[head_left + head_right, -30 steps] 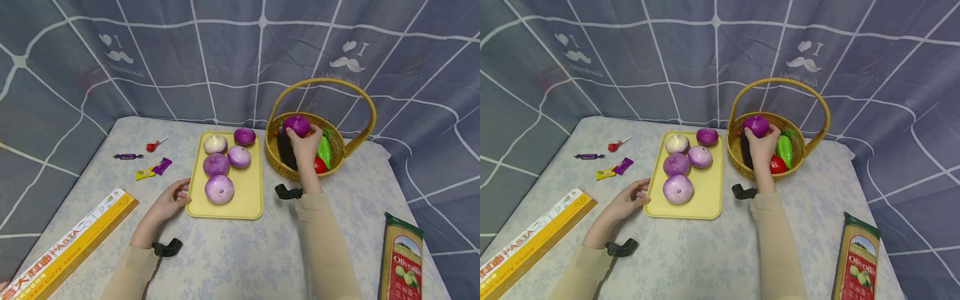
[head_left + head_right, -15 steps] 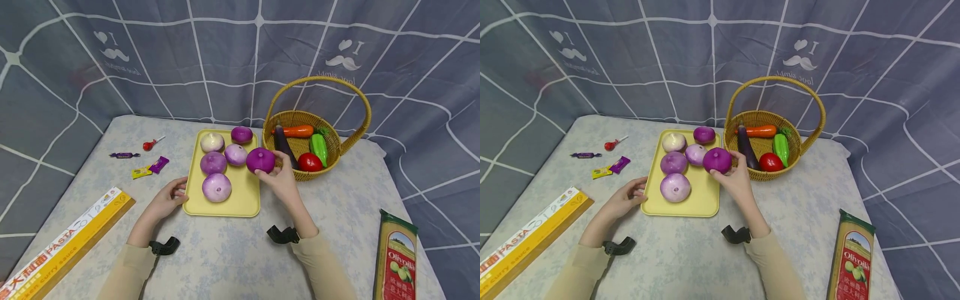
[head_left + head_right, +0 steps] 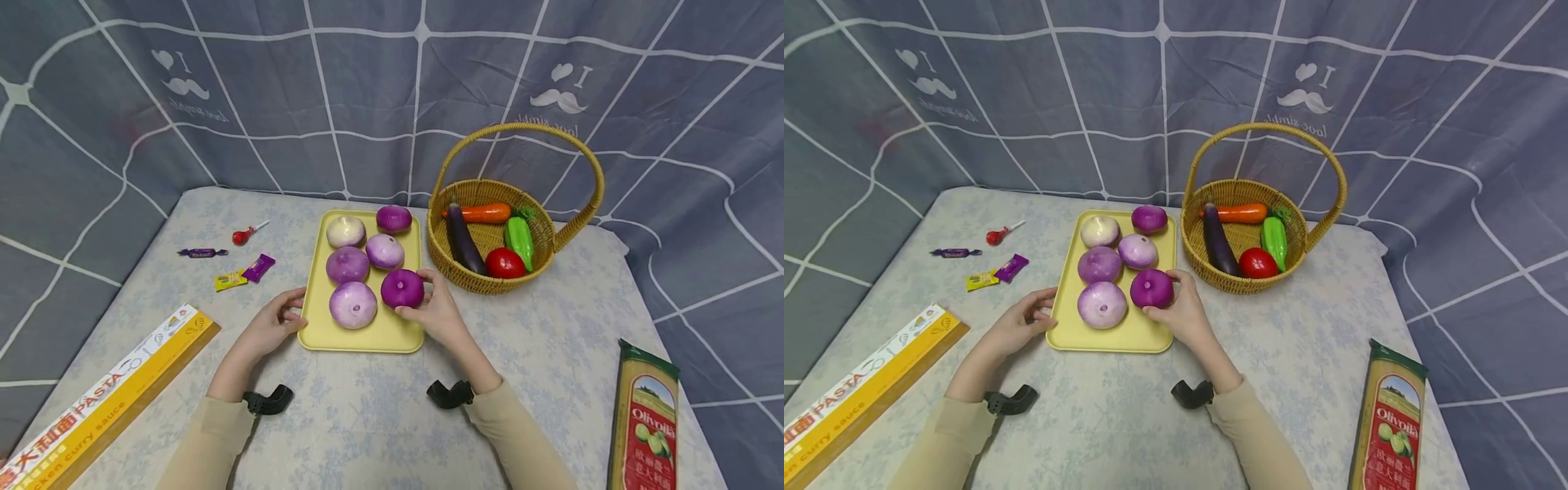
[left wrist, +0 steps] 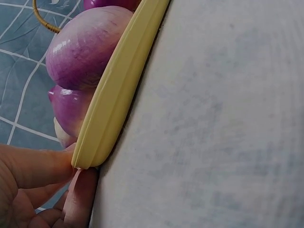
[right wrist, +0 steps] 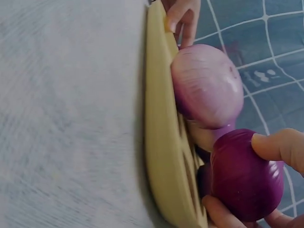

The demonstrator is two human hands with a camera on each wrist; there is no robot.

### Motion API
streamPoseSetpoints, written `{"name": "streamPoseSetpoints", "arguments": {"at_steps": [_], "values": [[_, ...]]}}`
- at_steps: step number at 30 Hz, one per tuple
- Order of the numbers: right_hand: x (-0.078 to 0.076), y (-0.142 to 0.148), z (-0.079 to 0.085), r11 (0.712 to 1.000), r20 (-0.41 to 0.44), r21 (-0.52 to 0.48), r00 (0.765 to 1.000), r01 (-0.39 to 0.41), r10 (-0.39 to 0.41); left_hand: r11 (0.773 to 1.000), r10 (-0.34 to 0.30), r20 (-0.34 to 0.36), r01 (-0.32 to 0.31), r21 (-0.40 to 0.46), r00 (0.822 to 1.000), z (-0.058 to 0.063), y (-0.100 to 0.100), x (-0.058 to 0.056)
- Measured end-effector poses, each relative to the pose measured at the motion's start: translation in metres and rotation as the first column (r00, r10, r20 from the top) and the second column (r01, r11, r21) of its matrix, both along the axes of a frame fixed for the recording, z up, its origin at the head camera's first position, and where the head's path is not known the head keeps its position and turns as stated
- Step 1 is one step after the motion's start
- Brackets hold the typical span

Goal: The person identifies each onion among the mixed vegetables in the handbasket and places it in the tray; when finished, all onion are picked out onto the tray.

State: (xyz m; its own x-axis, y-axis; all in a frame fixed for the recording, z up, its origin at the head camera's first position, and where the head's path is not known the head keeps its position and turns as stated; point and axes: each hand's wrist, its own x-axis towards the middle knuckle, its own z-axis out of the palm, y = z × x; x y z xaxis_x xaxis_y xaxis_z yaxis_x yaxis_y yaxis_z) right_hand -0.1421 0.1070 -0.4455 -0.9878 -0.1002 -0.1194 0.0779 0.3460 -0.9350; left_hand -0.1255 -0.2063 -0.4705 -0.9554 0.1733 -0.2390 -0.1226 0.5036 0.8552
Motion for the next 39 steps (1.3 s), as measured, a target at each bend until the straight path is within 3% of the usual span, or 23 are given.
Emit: {"name": "streamPoseSetpoints", "arguments": {"at_steps": [16,22,33,39], "values": [[-0.003,-0.009,-0.011,1.0,-0.018,0.026,1.0,-0.015,0.016,1.0,0.014,0.031,-0.014,0.006,0.999,0.004,0.002,0.0],[-0.003,-0.008,-0.008,1.0,-0.018,-0.026,1.0,-0.01,0.01,1.0,0.011,0.032,-0.011,-0.006,0.999,0.007,0.002,0.0],[0.005,0.015,0.015,0.998,0.01,-0.07,1.0,0.002,-0.001,0.999,0.02,0.034,-0.019,-0.044,0.999,0.01,0.002,-0.002],[0.014,0.037,0.033,0.997,-0.053,-0.08,0.999,-0.012,0.008,0.996,0.041,0.051,-0.037,-0.08,0.998,0.019,0.003,-0.001]]}}
